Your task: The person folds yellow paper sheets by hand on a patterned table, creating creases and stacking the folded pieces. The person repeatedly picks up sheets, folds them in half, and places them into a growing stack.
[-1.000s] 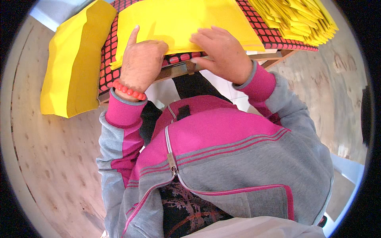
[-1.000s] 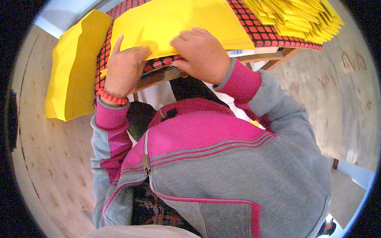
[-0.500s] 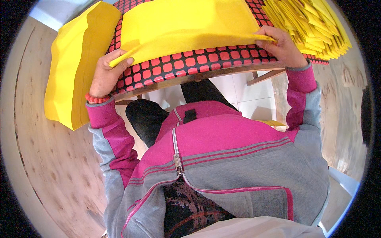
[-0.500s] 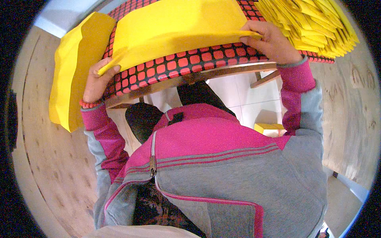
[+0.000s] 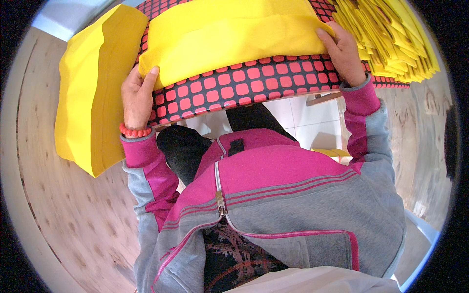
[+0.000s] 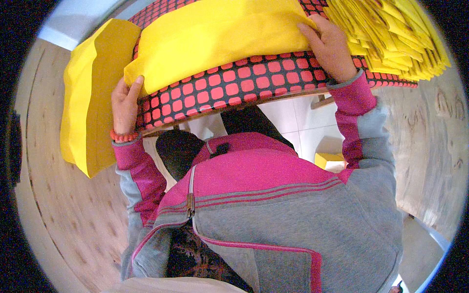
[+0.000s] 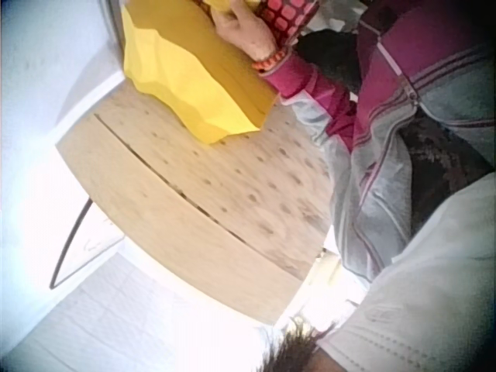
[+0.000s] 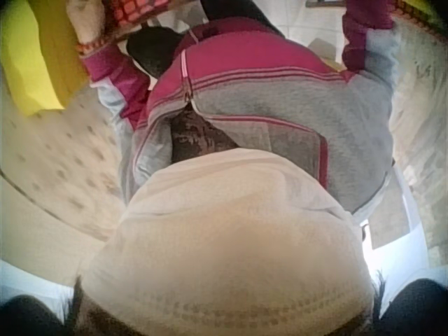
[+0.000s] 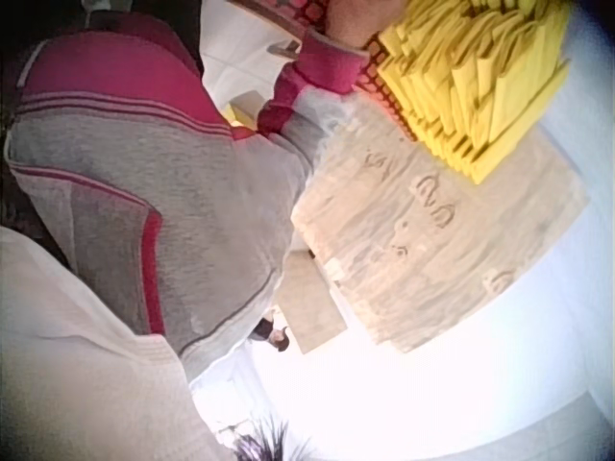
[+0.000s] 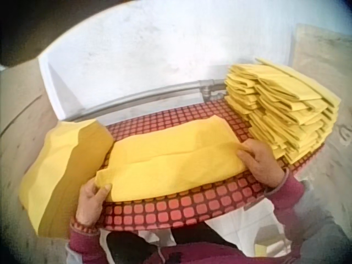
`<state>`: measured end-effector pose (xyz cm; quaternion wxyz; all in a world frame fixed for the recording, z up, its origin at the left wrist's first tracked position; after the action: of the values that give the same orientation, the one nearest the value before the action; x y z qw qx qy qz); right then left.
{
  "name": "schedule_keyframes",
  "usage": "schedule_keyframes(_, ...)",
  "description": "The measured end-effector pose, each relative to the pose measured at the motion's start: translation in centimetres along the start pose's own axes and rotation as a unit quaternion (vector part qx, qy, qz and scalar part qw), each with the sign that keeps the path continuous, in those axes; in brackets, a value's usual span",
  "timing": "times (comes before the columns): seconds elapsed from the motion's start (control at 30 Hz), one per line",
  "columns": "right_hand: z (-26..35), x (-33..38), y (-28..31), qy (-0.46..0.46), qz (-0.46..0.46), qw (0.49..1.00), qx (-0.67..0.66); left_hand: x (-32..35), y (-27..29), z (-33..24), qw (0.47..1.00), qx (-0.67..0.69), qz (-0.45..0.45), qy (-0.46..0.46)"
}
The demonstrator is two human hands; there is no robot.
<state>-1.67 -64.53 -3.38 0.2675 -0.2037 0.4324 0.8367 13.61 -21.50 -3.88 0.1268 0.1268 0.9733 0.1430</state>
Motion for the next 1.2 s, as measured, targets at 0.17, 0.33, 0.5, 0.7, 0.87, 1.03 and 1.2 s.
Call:
schedule_keyframes(0.17, 1.0, 0.0, -0.5, 0.005, -0.040, 0.997, 0.060, -0.4, 0.4, 0.4, 0.995, -0.089, -0.032, -0.035)
schedule_keyframes(0.33, 1.6, -0.1, -0.7, 0.025, -0.051, 0.992, 0.113, -0.3, 0.4, -0.5, 0.964, -0.241, -0.069, -0.090)
schedule_keyframes(0.5, 1.3, -0.3, -0.8, 0.042, -0.081, 0.984, 0.149, 0.3, -1.0, -2.0, 0.909, -0.355, -0.112, -0.187)
schedule_keyframes(0.7, 0.8, -1.1, -1.0, 0.050, -0.078, 0.984, 0.154, 0.7, -2.1, -2.3, 0.854, -0.443, -0.148, -0.229)
schedule_keyframes(0.87, 0.9, -0.9, -0.8, 0.018, -0.054, 0.983, 0.175, 0.7, -1.9, -2.4, 0.846, -0.474, -0.154, -0.189)
schedule_keyframes(1.03, 0.2, -1.1, -0.8, -0.023, -0.042, 0.987, 0.153, 0.5, -1.7, -2.3, 0.850, -0.465, -0.158, -0.193)
schedule_keyframes(1.2, -0.6, -1.5, -1.1, -0.040, -0.015, 0.987, 0.152, 0.2, -1.0, -1.6, 0.866, -0.451, -0.161, -0.143)
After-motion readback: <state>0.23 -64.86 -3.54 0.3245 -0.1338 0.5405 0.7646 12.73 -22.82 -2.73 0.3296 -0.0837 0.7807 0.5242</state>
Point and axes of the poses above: each hand's wrist, its own x-axis away from the middle knuckle, its own y-axis out of the back of the hand, z = x × y, the point moved 5 cm from there along -x, towards the middle knuckle, and after that the axes turned 8 degrees about -z, right-handed, at the moved point
